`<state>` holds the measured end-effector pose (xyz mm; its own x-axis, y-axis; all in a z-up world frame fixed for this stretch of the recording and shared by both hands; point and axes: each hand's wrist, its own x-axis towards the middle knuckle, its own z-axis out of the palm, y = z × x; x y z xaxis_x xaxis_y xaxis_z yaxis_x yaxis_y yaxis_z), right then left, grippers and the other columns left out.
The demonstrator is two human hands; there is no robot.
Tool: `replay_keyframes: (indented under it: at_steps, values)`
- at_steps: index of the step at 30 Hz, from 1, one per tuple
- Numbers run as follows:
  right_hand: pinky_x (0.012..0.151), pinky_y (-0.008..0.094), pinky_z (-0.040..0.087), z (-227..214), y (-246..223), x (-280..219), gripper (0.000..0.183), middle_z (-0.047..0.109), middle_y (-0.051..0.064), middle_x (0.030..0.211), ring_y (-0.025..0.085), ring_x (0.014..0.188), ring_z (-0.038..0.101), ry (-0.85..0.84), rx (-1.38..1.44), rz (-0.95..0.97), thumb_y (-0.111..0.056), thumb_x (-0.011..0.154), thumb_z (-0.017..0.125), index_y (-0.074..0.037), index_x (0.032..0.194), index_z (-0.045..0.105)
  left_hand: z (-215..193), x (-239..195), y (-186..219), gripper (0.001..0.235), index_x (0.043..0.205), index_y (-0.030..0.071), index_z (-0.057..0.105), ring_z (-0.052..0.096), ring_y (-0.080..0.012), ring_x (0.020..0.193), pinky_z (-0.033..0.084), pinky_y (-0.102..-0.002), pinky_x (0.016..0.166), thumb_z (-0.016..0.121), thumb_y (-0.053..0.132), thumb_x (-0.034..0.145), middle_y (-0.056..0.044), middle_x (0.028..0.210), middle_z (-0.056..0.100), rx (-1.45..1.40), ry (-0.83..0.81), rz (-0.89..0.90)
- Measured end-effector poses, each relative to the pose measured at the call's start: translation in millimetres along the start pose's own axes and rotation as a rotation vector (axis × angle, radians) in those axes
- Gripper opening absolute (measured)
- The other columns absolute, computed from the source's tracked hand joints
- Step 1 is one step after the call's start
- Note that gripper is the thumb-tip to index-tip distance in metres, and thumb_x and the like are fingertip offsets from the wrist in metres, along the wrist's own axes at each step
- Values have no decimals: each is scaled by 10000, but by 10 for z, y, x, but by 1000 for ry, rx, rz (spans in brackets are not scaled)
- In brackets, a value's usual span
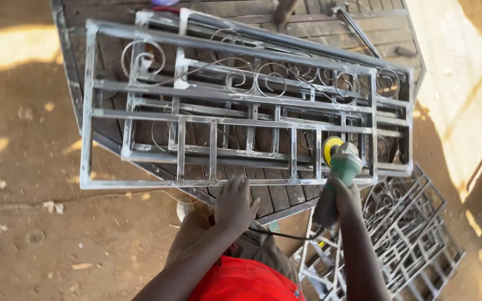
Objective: Using an angle grinder to sand and smooth the surfaces and welds of a decorative metal gate frame.
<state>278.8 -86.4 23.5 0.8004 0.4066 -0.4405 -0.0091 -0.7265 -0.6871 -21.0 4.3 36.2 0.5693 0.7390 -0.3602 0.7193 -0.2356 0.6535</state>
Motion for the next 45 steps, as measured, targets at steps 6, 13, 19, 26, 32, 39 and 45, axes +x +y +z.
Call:
replay_keyframes:
  at_steps: [6,13,19,26,32,39,45]
  values:
    - [825,477,466,-136,431,-747,386,635,170,912,335,937,623,64,21,111,-290,796,817,-37,1052,676,500,498,-590,645,1506,120,477,474,-415,1354,358,-557,1102,726,283,934,-157,1421,548,468,-158,107]
    - [1004,554,468,-34,241,-1350,616,695,275,1121,485,1188,640,-68,-213,224,-360,724,827,-55,1204,590,686,482,-1203,365,1189,111,686,655,-339,1143,435,-524,1019,753,302,885,-114,1094,709,545,77,281]
    - [1037,475,513,-404,142,-1280,654,723,110,1197,334,1209,682,-249,-495,205,-436,710,793,-230,1272,530,391,280,-856,277,1127,255,668,559,-297,1310,357,-567,1133,679,429,912,-6,1236,650,834,-41,90]
    - [719,353,591,-1281,628,-663,561,715,20,1054,195,888,717,-297,-538,162,-359,767,762,-189,1247,526,601,326,-716,280,1191,354,690,550,-274,1311,317,-517,1186,611,457,943,45,1328,641,939,-33,-117]
    - [601,321,624,-2059,1427,-97,461,712,56,991,185,719,711,-116,-376,377,-312,846,723,-145,1213,500,715,434,-553,322,1265,420,670,536,-254,1388,286,-502,1196,586,444,956,63,1460,600,1049,-106,-286]
    - [596,379,557,-2689,1783,138,404,686,130,929,245,678,652,-44,-131,473,-206,861,746,-98,1163,500,873,386,-548,424,1291,378,643,449,-304,1483,252,-546,1211,566,218,905,36,1665,424,1089,-109,-412]
    - [637,299,642,-2613,1398,190,474,713,72,1045,187,755,719,-271,-170,440,-224,851,748,-154,1267,531,1040,577,-89,490,1379,362,622,396,-338,1538,194,-596,1273,539,200,923,-44,1576,527,976,-189,-410]
